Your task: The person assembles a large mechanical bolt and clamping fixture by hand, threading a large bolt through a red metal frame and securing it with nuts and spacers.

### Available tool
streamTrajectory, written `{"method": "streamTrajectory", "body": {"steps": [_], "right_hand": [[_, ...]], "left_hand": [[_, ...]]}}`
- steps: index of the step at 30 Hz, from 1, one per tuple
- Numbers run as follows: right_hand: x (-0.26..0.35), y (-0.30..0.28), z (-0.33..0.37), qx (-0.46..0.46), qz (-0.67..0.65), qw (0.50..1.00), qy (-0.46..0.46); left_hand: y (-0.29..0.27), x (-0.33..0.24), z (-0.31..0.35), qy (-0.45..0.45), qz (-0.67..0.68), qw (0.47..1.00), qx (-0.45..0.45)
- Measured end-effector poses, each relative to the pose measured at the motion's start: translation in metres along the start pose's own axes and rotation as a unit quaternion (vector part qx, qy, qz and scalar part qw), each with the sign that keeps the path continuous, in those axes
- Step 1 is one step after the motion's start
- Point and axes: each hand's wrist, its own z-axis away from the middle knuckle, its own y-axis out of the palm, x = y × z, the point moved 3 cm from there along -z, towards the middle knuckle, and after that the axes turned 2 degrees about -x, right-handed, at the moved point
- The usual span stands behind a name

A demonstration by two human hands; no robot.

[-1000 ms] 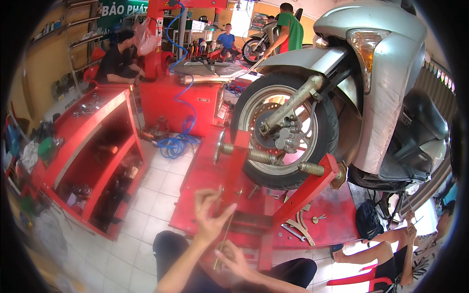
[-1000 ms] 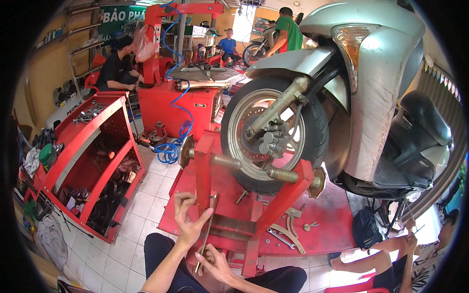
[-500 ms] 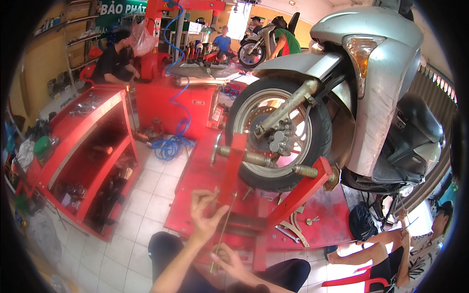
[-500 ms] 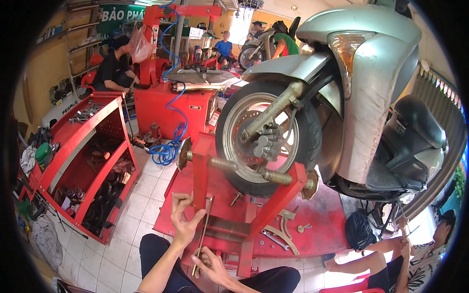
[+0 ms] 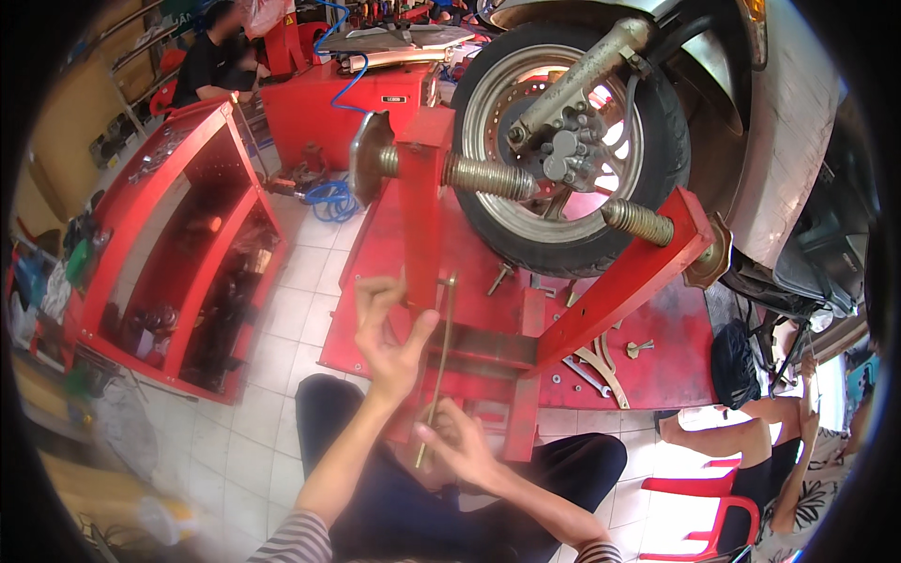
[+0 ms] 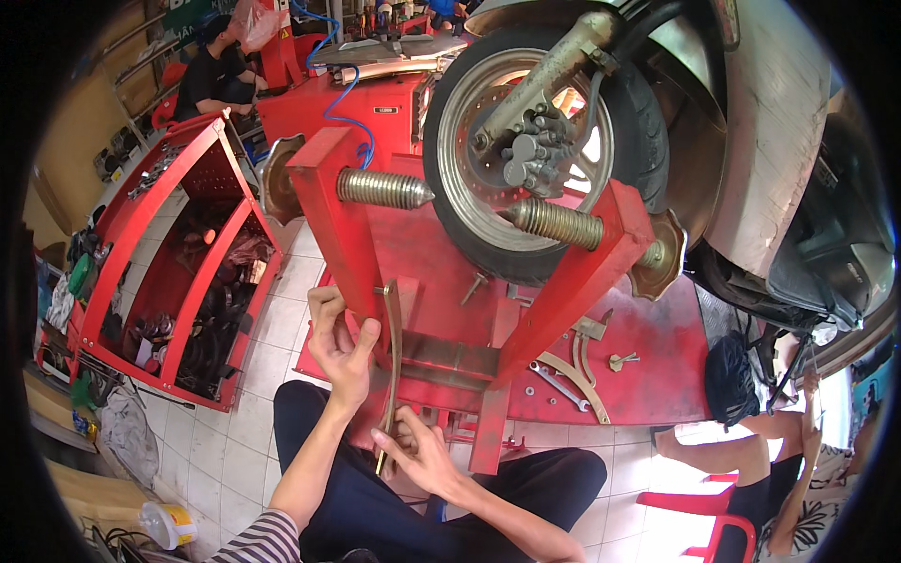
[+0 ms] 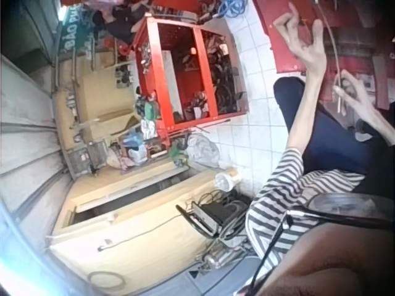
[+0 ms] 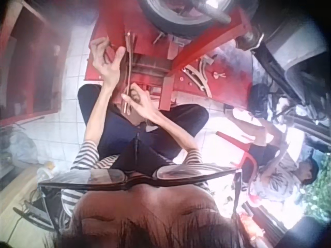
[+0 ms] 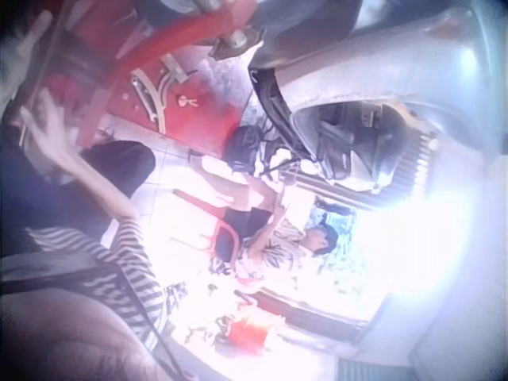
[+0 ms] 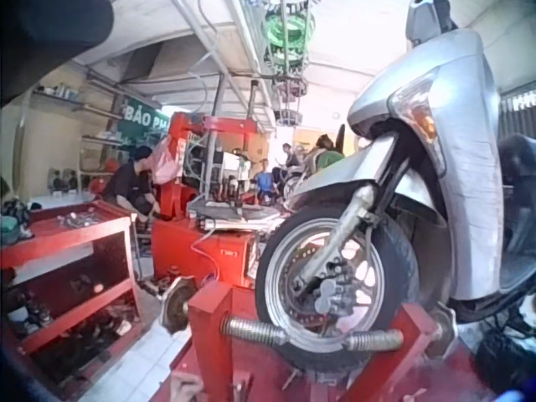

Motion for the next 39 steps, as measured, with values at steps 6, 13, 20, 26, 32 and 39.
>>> {"method": "streamTrajectory", "body": {"steps": [6,13,20,26,32,39], "right_hand": [[-0.006,-0.001,0.001,0.009,-0.022,1.000,0.002],[-0.013,-0.001,0.001,0.009,-0.030,0.999,0.009],[-0.007,-0.002,0.002,0.005,-0.010,1.000,-0.003],[-0.005,0.002,0.004,0.006,0.010,1.000,-0.014],[-0.009,0.002,0.007,0.023,-0.018,0.995,0.091],[-0.003,0.001,0.003,0.009,-0.029,1.000,0.007]], "left_hand": [[0.002,0.002,0.000,0.006,0.009,1.000,0.000],[0.002,0.001,-0.001,0.006,0.009,1.000,0.002],[0.001,0.001,0.000,-0.003,0.006,1.000,0.001],[-0.001,0.005,0.001,0.003,-0.018,1.000,0.001],[-0.001,0.005,0.001,0.005,-0.022,1.000,0.007],[0.000,0.006,0.003,-0.016,0.010,1.000,0.004]]}}
